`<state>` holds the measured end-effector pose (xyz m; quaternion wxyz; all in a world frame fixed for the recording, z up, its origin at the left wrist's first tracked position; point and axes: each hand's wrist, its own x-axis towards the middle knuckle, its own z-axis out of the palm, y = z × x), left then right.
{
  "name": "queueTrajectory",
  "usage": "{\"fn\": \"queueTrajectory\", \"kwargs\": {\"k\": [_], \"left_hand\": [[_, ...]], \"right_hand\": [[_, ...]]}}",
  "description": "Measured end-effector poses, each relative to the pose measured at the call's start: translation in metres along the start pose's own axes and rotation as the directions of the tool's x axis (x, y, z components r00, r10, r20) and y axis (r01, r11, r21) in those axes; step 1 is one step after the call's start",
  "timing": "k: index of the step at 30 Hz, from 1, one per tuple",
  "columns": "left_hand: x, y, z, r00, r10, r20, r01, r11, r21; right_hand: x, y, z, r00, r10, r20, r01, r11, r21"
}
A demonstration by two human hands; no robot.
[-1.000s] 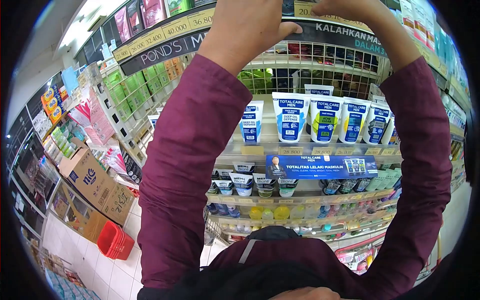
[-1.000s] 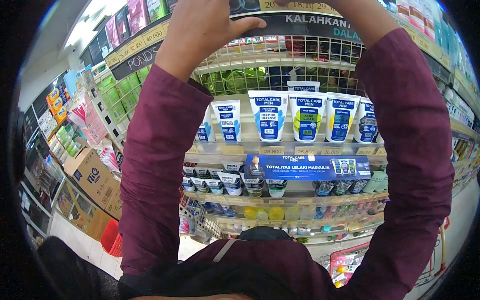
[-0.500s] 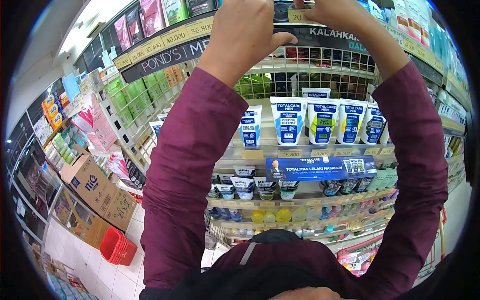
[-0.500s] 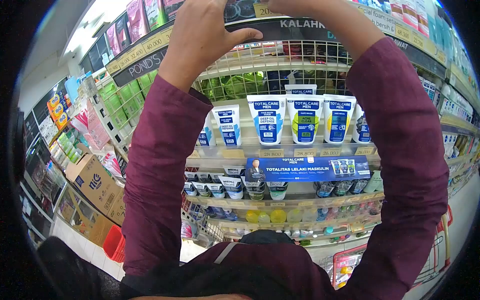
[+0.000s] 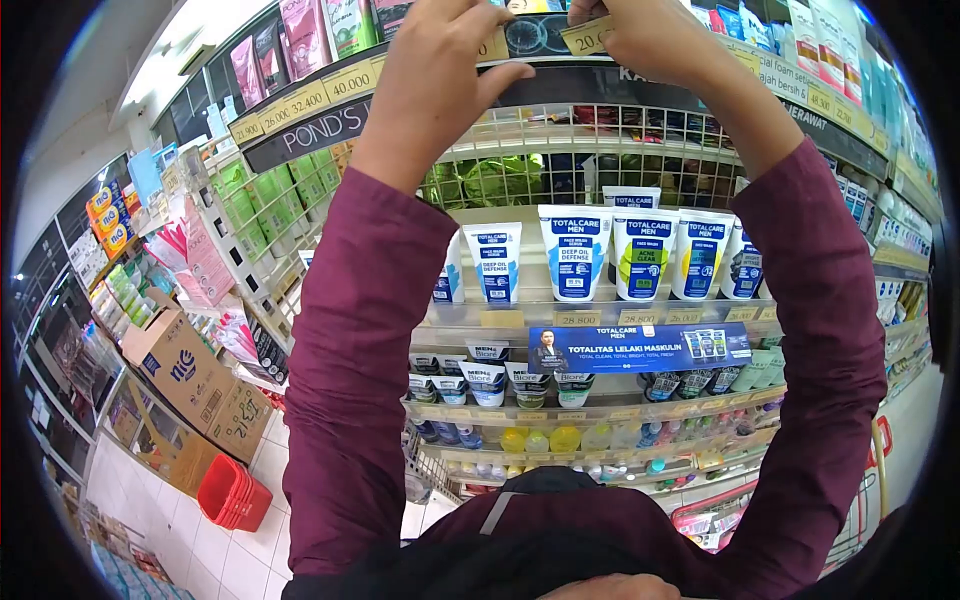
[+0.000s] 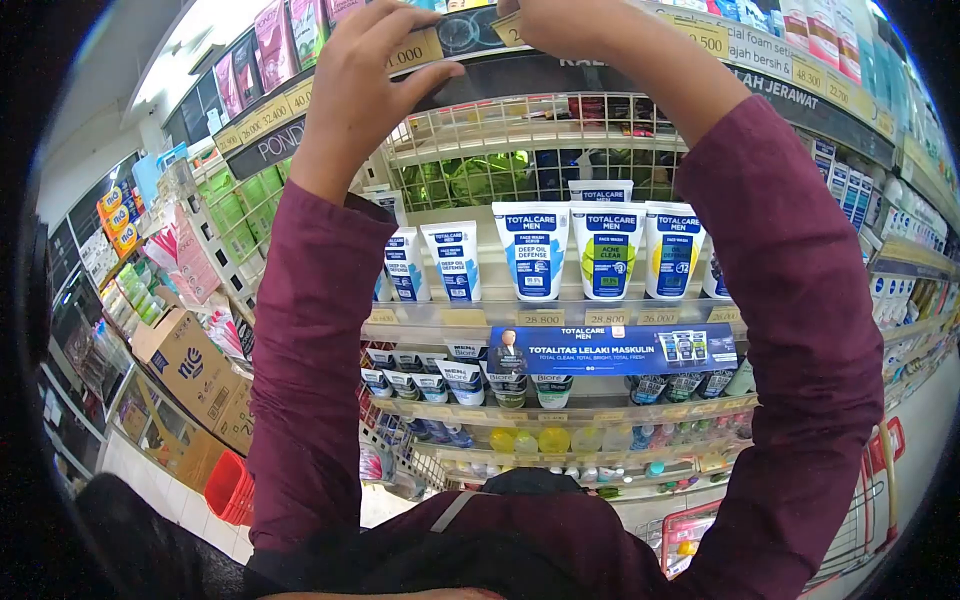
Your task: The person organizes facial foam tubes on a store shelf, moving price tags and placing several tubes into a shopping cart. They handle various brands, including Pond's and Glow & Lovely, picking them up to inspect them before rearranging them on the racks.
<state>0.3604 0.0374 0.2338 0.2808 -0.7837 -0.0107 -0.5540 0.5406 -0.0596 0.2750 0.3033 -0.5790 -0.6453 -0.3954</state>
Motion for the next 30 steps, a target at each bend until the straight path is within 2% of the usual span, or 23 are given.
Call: {"fn": "queueTrajectory", "kwargs": {"k": [2, 5, 7, 9, 11, 13, 14, 16, 17, 18, 20, 21, 23, 24, 27, 30], "left_hand": [[-0.007, -0.007, -0.002, 0.998, 0.033, -0.06, -0.023, 0.986, 0.165], [-0.009, -0.009, -0.006, 0.999, -0.014, -0.049, 0.019, 0.993, 0.113], [-0.007, -0.006, -0.003, 0.998, -0.038, -0.057, 0.044, 0.993, 0.111], [-0.004, -0.002, -0.002, 0.996, -0.061, -0.065, 0.068, 0.992, 0.11], [-0.001, 0.002, -0.003, 0.997, -0.042, -0.061, 0.052, 0.982, 0.184], [-0.002, 0.001, 0.0, 0.997, -0.062, -0.049, 0.071, 0.978, 0.196], [-0.001, 0.0, 0.001, 0.996, -0.084, -0.04, 0.09, 0.974, 0.206], [0.0, 0.003, 0.001, 0.994, -0.104, -0.028, 0.108, 0.974, 0.201], [0.0, 0.004, 0.001, 0.992, -0.128, -0.017, 0.129, 0.972, 0.197], [0.0, 0.005, 0.001, 0.991, -0.132, -0.017, 0.133, 0.971, 0.199], [0.0, 0.005, 0.0, 0.992, -0.12, -0.035, 0.125, 0.972, 0.201], [0.0, 0.005, 0.0, 0.992, -0.122, -0.033, 0.126, 0.971, 0.203], [-0.001, 0.005, 0.001, 0.991, -0.126, -0.033, 0.13, 0.969, 0.211], [-0.001, 0.006, 0.001, 0.991, -0.127, -0.032, 0.131, 0.969, 0.211], [-0.002, 0.007, 0.002, 0.988, -0.149, -0.039, 0.154, 0.965, 0.21], [-0.004, 0.006, 0.003, 0.988, -0.137, -0.065, 0.148, 0.969, 0.2]], "right_hand": [[-0.002, -0.004, -0.005, 0.999, 0.03, 0.04, -0.03, 1.0, -0.001], [-0.008, -0.006, -0.008, 1.0, -0.014, -0.018, 0.015, 0.999, 0.046], [0.001, 0.001, -0.003, 0.999, 0.045, 0.03, -0.045, 0.999, 0.002], [-0.003, -0.009, -0.015, 0.997, 0.019, 0.071, -0.018, 1.0, -0.021], [0.001, -0.018, -0.028, 0.994, -0.004, 0.107, 0.009, 0.999, -0.045], [0.009, -0.024, -0.035, 0.95, -0.009, 0.313, 0.091, 0.964, -0.248], [0.013, -0.02, -0.035, 0.95, -0.008, 0.312, 0.09, 0.965, -0.248], [0.021, -0.013, -0.033, 0.986, -0.008, 0.165, 0.073, 0.916, -0.394], [0.016, -0.035, -0.059, 0.942, 0.129, 0.311, 0.006, 0.917, -0.399], [0.017, -0.027, -0.064, 0.943, 0.092, 0.32, 0.021, 0.943, -0.333], [0.021, -0.013, -0.06, 0.978, -0.031, 0.206, 0.059, 0.989, -0.135], [0.022, -0.013, -0.056, 0.978, -0.033, 0.207, 0.061, 0.989, -0.132], [0.023, -0.015, -0.047, 0.994, -0.058, 0.097, 0.051, 0.996, 0.078], [0.027, -0.013, -0.039, 0.993, -0.058, 0.098, 0.051, 0.996, 0.079], [0.041, -0.009, -0.012, 0.988, -0.13, -0.077, 0.146, 0.958, 0.246], [0.04, -0.015, -0.001, 0.984, -0.139, -0.113, 0.166, 0.946, 0.278]]}}
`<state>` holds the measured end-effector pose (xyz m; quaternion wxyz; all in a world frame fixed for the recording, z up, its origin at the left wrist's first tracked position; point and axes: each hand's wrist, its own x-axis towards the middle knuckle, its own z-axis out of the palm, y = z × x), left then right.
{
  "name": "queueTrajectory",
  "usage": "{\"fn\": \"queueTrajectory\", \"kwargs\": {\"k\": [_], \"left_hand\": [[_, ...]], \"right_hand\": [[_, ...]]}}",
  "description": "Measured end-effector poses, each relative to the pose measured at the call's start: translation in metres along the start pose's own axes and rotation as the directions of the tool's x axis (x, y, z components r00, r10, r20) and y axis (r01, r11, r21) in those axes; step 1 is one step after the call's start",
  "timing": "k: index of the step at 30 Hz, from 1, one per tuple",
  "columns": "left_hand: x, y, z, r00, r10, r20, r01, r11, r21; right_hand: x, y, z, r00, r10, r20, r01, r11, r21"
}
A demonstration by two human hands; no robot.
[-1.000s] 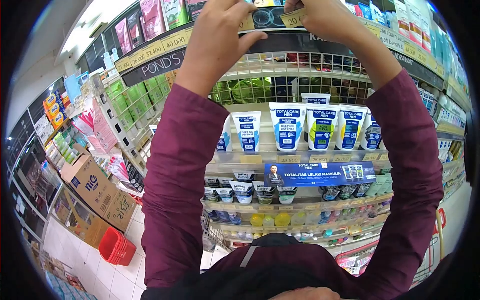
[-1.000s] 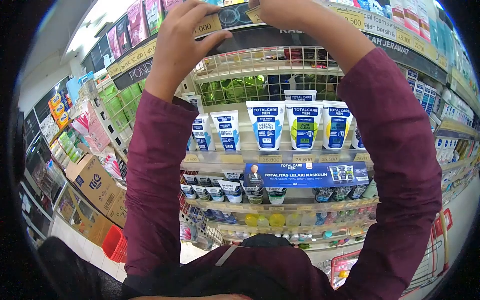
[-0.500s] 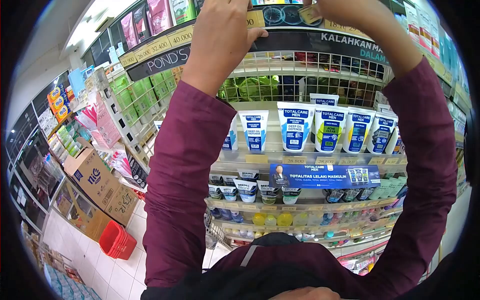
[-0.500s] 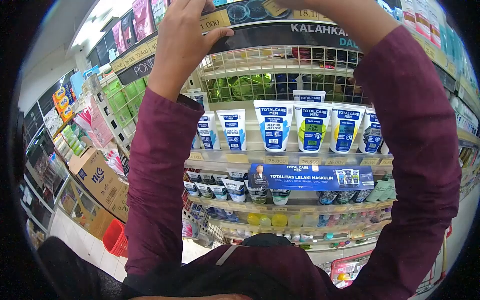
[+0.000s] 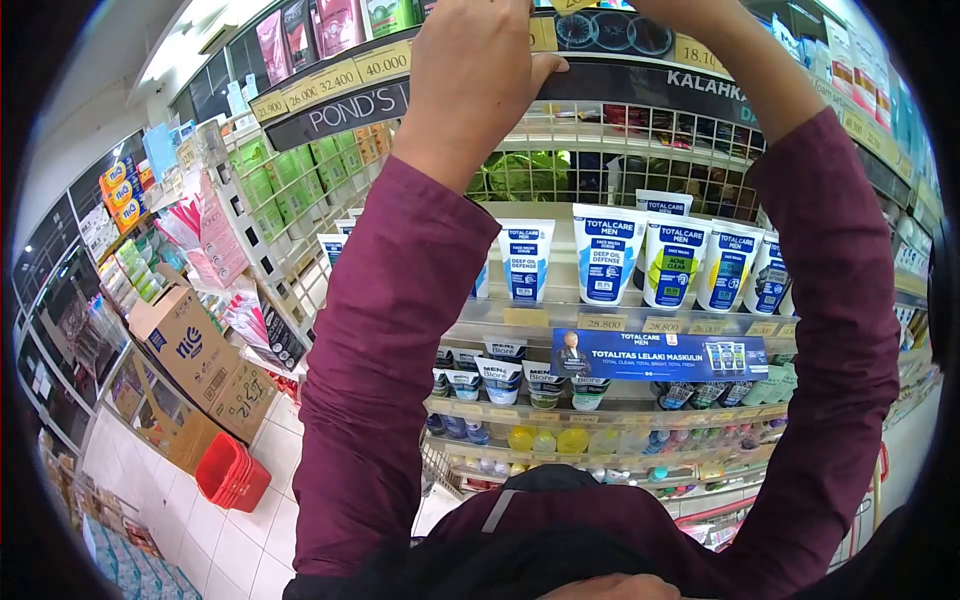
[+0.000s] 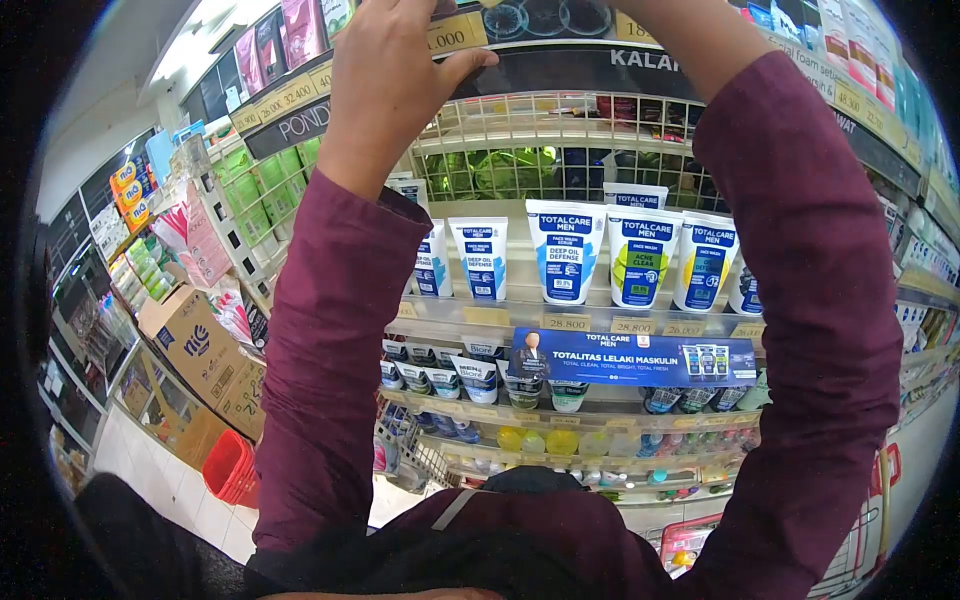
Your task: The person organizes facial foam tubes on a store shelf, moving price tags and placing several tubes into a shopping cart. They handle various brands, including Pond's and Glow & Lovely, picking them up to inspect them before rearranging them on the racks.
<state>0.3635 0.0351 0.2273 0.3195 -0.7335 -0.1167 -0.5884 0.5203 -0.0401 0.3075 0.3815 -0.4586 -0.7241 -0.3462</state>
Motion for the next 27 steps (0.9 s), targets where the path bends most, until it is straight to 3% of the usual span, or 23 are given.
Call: {"fn": "queueTrajectory", "kwargs": {"k": [9, 12, 17, 27], "left_hand": [[-0.001, -0.002, 0.002, 0.999, 0.027, -0.035, -0.028, 0.999, -0.033], [-0.001, -0.002, 0.002, 0.999, 0.028, -0.018, -0.028, 1.0, 0.007], [-0.002, -0.003, 0.004, 1.0, 0.025, -0.018, -0.024, 0.999, 0.037], [-0.002, -0.001, 0.002, 0.999, 0.029, -0.015, -0.028, 0.997, 0.067]], "right_hand": [[-0.009, 0.006, 0.015, 0.994, 0.113, -0.013, -0.111, 0.988, 0.11], [-0.014, 0.006, 0.016, 0.991, 0.131, 0.002, -0.131, 0.991, 0.011], [-0.022, 0.011, 0.007, 0.987, -0.002, -0.163, -0.014, 0.995, -0.096], [-0.031, 0.001, 0.0, 1.0, -0.004, -0.001, 0.004, 0.986, -0.169]]}}
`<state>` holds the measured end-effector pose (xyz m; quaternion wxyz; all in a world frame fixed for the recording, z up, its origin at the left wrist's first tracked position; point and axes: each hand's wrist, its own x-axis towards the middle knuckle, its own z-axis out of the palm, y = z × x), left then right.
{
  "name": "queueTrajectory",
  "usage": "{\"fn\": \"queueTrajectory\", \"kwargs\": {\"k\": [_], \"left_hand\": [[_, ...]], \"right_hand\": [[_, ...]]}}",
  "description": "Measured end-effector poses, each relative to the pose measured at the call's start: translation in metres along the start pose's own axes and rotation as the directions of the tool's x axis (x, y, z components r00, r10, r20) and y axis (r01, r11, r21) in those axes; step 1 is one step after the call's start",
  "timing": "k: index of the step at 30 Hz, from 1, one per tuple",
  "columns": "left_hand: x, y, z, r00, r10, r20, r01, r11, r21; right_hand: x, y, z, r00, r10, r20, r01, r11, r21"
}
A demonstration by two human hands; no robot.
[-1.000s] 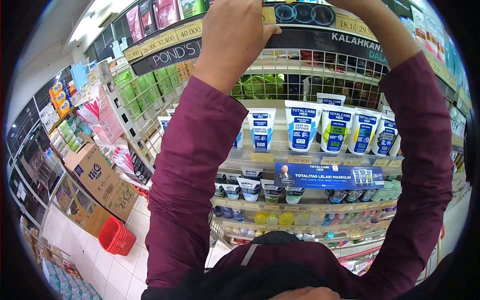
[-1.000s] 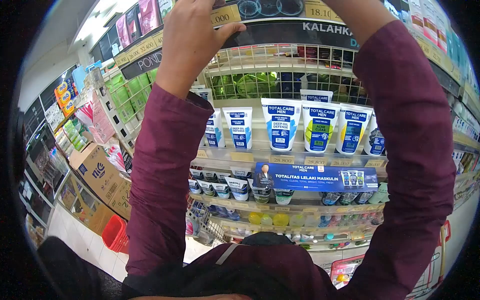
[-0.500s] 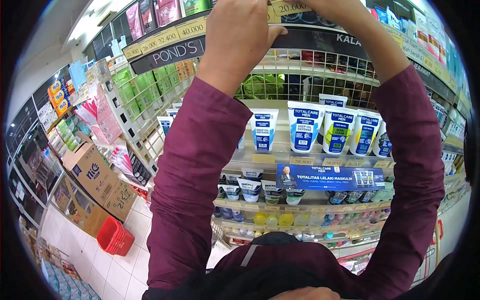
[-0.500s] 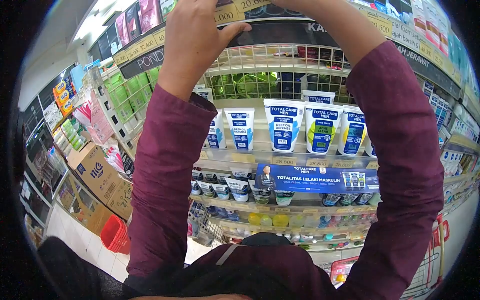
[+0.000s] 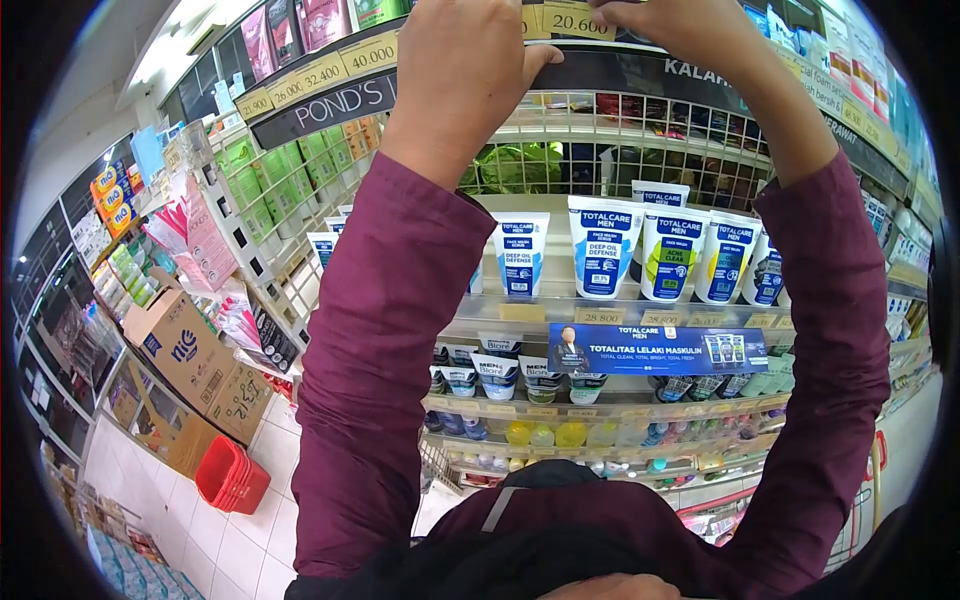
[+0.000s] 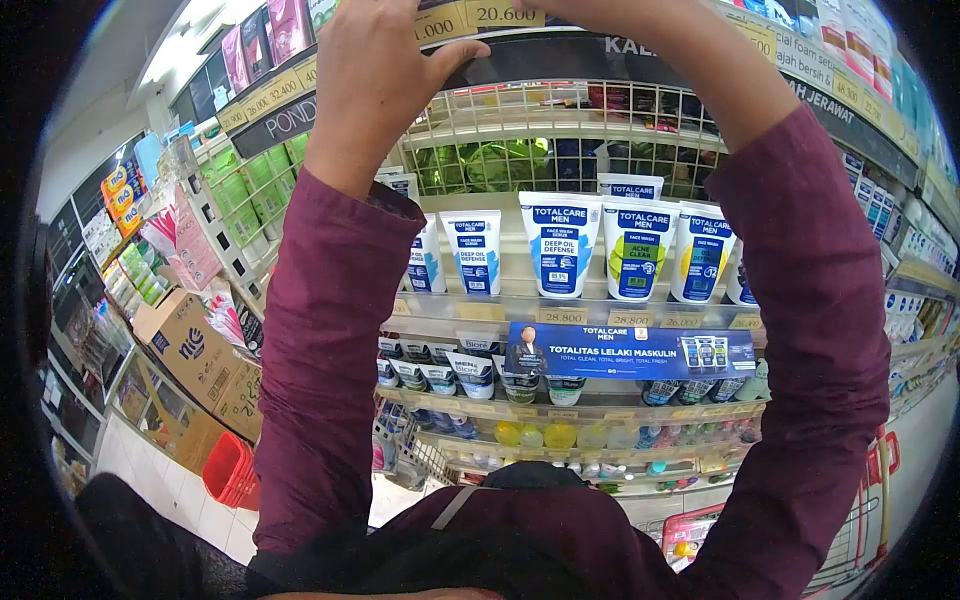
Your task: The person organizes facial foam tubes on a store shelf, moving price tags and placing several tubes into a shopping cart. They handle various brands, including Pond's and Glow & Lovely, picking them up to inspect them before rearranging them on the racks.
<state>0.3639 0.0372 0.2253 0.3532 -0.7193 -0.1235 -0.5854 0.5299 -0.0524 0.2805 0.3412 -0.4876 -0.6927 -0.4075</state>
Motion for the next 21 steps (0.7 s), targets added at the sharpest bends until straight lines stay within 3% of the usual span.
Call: {"fn": "queueTrajectory", "kwargs": {"k": [3, 6, 8, 12, 18, 21], "left_hand": [[0.0, 0.0, 0.001, 1.0, -0.014, 0.008, 0.014, 1.0, -0.009], [0.0, 0.001, 0.0, 1.0, -0.006, 0.001, 0.006, 1.0, -0.021], [0.001, 0.002, -0.003, 1.0, -0.019, 0.014, 0.02, 0.997, -0.069], [0.0, 0.001, -0.002, 1.0, -0.001, 0.005, 0.002, 1.0, -0.021], [-0.002, 0.003, -0.003, 1.0, -0.008, 0.009, 0.008, 1.0, -0.02], [-0.002, 0.003, -0.005, 1.0, -0.002, -0.008, 0.002, 0.998, -0.06]], "right_hand": [[0.002, -0.01, 0.001, 0.997, 0.021, 0.071, -0.015, 0.996, -0.093], [0.001, -0.012, 0.005, 0.998, -0.056, 0.013, 0.057, 0.995, -0.087], [-0.001, -0.01, 0.007, 0.98, -0.191, -0.051, 0.18, 0.968, -0.173], [-0.007, -0.016, 0.003, 0.963, -0.247, -0.108, 0.22, 0.951, -0.22], [0.002, -0.02, 0.0, 0.994, -0.113, -0.005, 0.109, 0.966, -0.233], [0.012, -0.02, -0.002, 0.992, 0.015, 0.122, 0.006, 0.986, -0.166]]}}
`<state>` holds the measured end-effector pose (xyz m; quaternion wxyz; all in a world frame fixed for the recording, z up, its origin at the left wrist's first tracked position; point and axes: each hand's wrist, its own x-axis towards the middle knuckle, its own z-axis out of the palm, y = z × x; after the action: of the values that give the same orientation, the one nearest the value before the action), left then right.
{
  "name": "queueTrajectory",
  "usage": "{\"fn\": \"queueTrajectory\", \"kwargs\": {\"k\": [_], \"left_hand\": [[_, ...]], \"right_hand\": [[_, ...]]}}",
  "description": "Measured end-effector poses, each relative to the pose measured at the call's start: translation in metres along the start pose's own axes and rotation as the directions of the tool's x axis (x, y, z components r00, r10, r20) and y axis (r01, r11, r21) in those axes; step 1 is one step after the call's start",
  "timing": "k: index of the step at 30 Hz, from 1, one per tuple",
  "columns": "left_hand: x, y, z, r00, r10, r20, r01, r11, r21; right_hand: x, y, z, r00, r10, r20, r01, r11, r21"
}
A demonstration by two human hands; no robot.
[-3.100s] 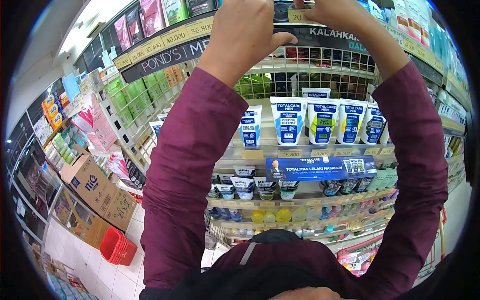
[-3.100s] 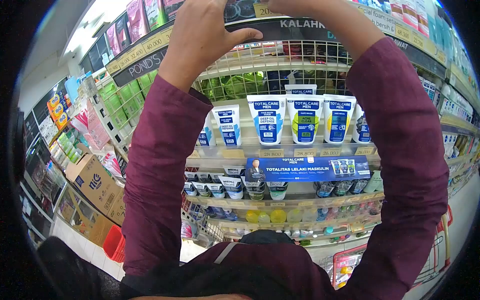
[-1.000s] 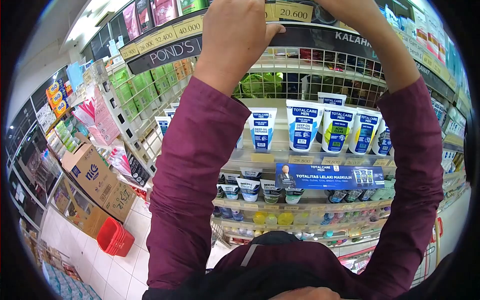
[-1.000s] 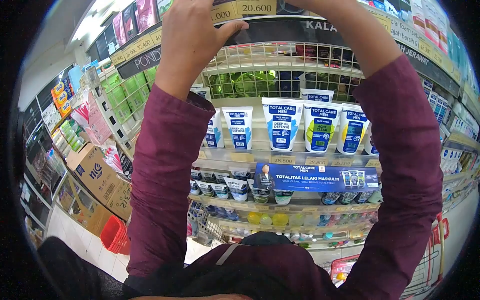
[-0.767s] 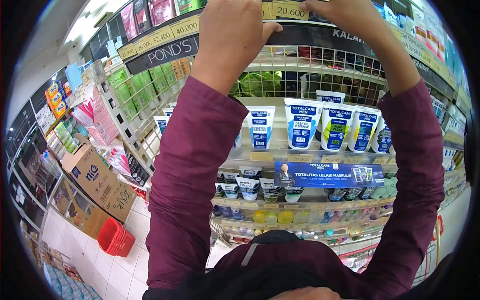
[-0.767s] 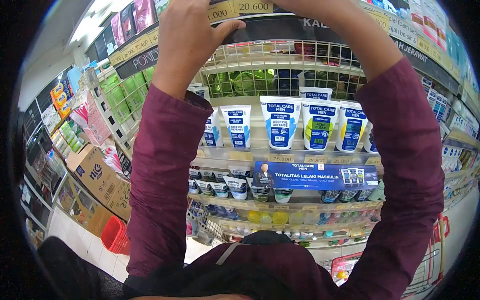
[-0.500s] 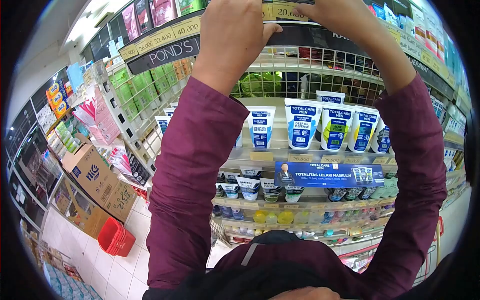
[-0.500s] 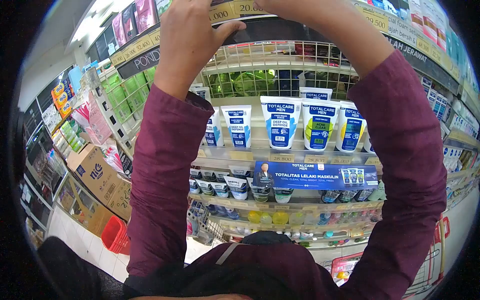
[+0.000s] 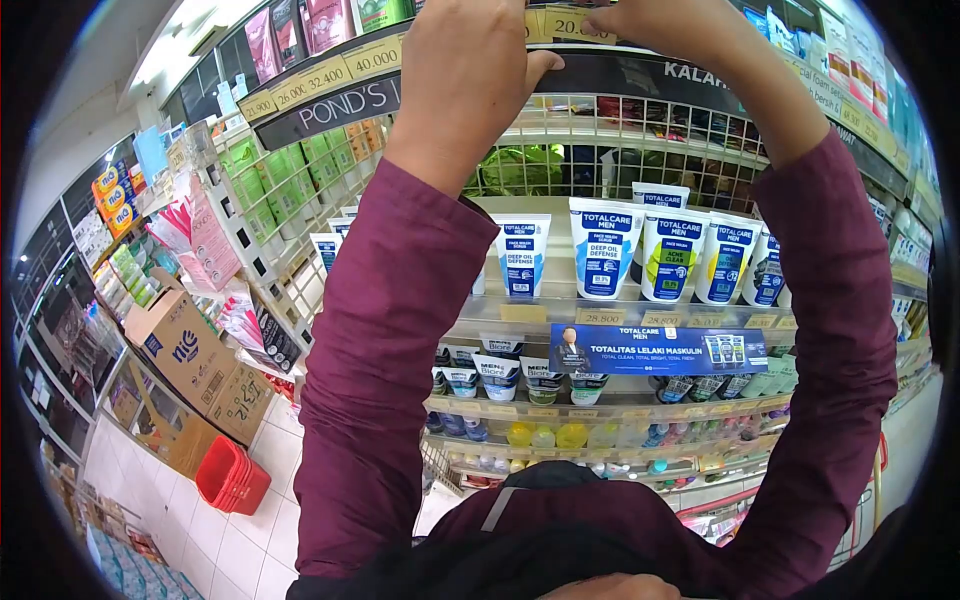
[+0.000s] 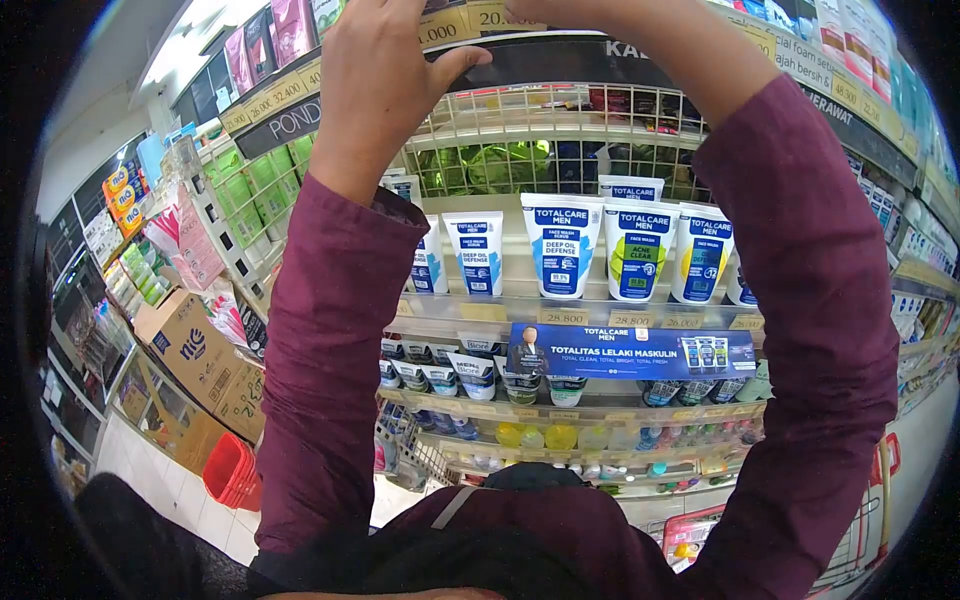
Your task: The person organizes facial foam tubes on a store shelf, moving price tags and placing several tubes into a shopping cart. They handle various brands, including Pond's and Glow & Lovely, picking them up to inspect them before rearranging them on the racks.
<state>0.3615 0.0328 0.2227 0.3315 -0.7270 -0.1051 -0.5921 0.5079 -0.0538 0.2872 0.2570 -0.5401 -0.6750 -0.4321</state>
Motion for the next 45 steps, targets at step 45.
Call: {"fn": "queueTrajectory", "kwargs": {"k": [45], "left_hand": [[-0.025, -0.022, 0.001, 0.983, 0.146, -0.109, -0.146, 0.989, 0.003]], "right_hand": [[-0.154, 0.007, -0.041, 0.834, -0.157, -0.529, 0.131, 0.988, -0.086]]}}
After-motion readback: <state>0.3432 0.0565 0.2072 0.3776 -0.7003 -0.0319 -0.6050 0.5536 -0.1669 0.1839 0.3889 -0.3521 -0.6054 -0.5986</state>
